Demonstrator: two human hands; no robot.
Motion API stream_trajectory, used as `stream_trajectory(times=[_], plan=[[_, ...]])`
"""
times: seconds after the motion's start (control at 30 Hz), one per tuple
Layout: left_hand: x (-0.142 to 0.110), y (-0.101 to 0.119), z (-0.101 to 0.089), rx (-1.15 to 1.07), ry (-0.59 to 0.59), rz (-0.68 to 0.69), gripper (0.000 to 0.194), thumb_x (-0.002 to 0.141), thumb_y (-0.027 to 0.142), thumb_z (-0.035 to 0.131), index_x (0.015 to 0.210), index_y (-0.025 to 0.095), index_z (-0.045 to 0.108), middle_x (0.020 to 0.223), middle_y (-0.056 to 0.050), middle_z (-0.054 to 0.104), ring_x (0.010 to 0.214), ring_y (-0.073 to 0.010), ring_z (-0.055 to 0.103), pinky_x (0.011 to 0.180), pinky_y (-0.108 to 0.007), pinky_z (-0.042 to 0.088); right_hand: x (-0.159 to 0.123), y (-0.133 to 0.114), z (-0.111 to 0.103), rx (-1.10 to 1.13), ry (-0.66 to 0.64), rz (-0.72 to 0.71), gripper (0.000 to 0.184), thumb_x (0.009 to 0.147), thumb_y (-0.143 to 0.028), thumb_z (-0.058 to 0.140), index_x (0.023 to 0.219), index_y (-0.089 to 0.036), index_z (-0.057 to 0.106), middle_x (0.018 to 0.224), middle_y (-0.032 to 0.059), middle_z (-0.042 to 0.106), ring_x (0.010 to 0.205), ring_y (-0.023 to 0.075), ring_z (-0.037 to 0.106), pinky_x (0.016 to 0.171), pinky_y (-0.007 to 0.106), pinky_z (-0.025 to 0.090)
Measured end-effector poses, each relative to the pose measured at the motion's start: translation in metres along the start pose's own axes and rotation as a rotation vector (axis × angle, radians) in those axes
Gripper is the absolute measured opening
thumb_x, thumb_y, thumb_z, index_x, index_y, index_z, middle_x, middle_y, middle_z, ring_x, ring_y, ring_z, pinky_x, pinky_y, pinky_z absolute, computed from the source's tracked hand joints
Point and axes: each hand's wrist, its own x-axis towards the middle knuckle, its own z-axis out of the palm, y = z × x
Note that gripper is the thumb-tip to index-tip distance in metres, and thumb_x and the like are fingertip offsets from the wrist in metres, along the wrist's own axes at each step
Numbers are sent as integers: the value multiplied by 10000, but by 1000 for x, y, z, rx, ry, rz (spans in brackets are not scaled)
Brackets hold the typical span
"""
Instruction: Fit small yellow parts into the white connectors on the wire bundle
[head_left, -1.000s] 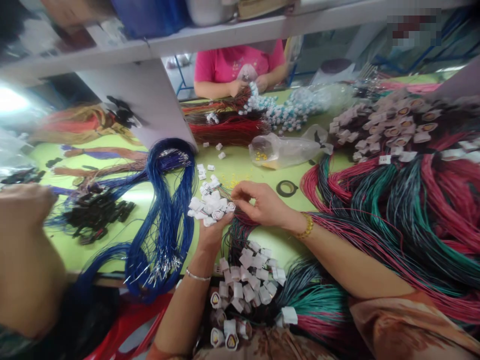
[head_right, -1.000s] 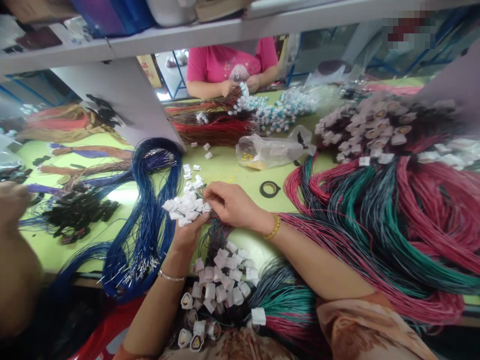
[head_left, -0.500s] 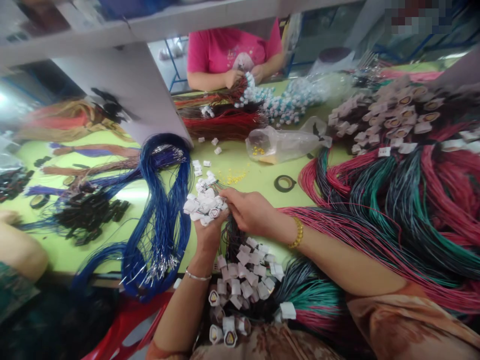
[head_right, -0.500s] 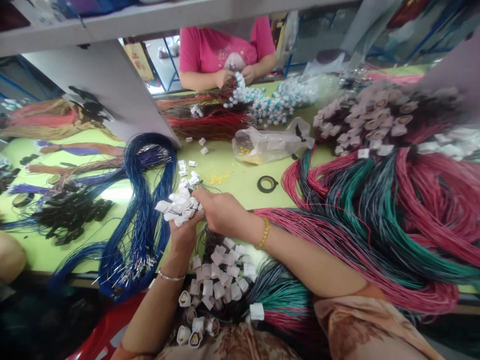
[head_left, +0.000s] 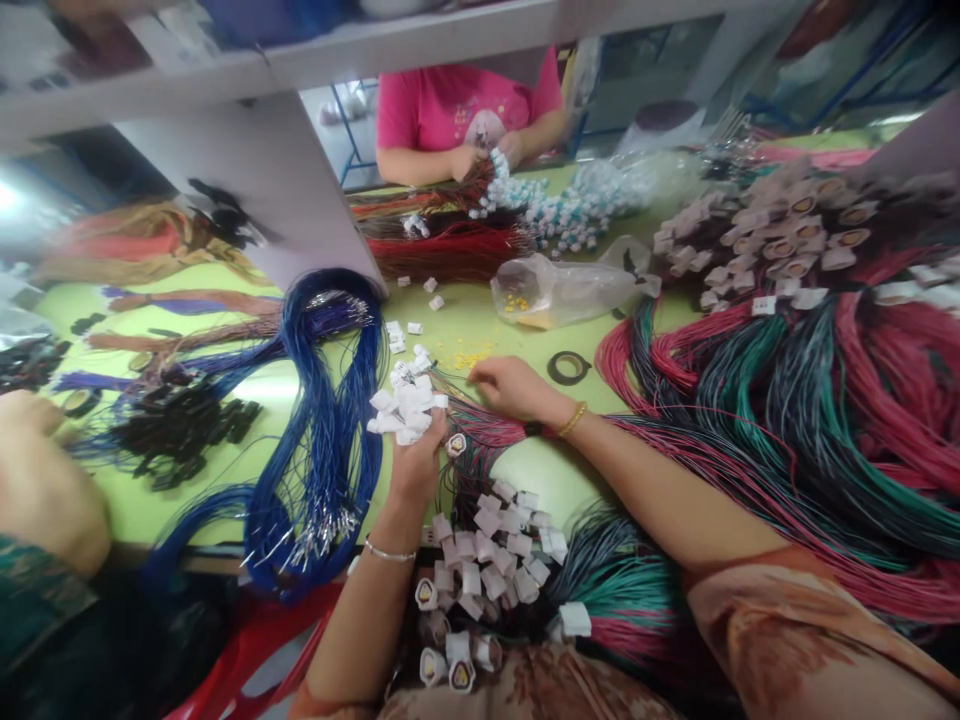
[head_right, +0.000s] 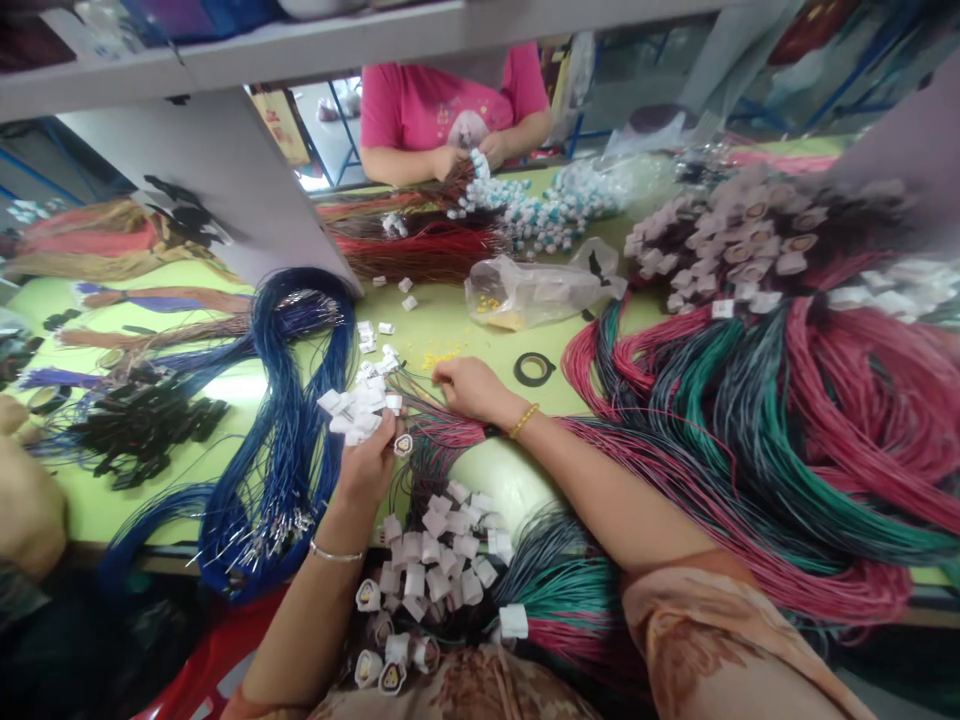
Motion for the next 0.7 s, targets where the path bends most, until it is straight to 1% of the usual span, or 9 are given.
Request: stream_trajectory(times=[0.07,0.13,0.2,0.27,0.33,0.4,0.53,0.63,0.7], plan=[[-1,1,1,-25,40,-7,352,688,433,890,855,179,713,705,21,672,560,-90,557,578,-232,491,4,-1,10,-76,-60,-32,278,845,-73,558,999,-145,778,980,108,781,847,204,660,760,291,418],[0,1,2,-14,72,-9,357,681,441,890,803,162,703,673,22,659,506,-68,486,523,-220,451,7,-5,17,-128,-84,-43,278,850,-90,564,1025,-147,773,988,110,776,846,207,645,736,292,394],[1,-1,0,9,86,2,333,682,415,892,797,161,711,730,2,692,566,-81,530,592,-232,496,8,-6,20,-143,-88,-42,282,852,-108,577,1065,-149,758,994,109,770,842,206,631,716,289,372],[3,-3,-2,14,79,10,303,682,389,893,806,171,724,836,-28,735,707,-123,619,736,-272,550,8,-5,21,-138,-94,-51,277,859,-136,595,1092,-156,744,993,103,763,838,201,616,701,287,353],[5,-7,-5,-2,65,10,291,677,374,894,827,182,734,917,-48,757,889,-182,675,892,-332,554,8,-4,20,-136,-107,-70,265,871,-167,608,1103,-167,736,1005,101,752,847,200,607,692,286,341],[7,-11,-7,-25,59,-8,309,657,369,901,848,189,739,934,-49,762,1006,-220,685,991,-378,527,9,-4,19,-147,-123,-90,268,882,-202,622,1127,-178,728,1045,104,740,870,204,602,687,288,334],[8,-13,-10,-59,73,-64,372,604,374,926,876,196,744,915,-29,759,1017,-219,695,1033,-388,508,17,-9,18,-170,-179,-182,316,926,-265,612,1231,-220,683,1125,105,716,896,208,593,684,289,327],[9,-12,-12,-56,73,-78,375,612,362,924,899,200,744,907,-24,761,1043,-221,690,1058,-379,486,24,-10,19,-200,-235,-228,202,946,-259,585,1095,-213,712,1040,92,708,842,189,568,664,283,306],[8,-12,-14,-44,54,-72,362,637,361,914,913,204,740,896,-22,761,1062,-234,688,1067,-390,476,26,-8,21,-201,-231,-240,167,958,-234,549,971,-185,708,978,91,696,804,179,545,662,281,301]])
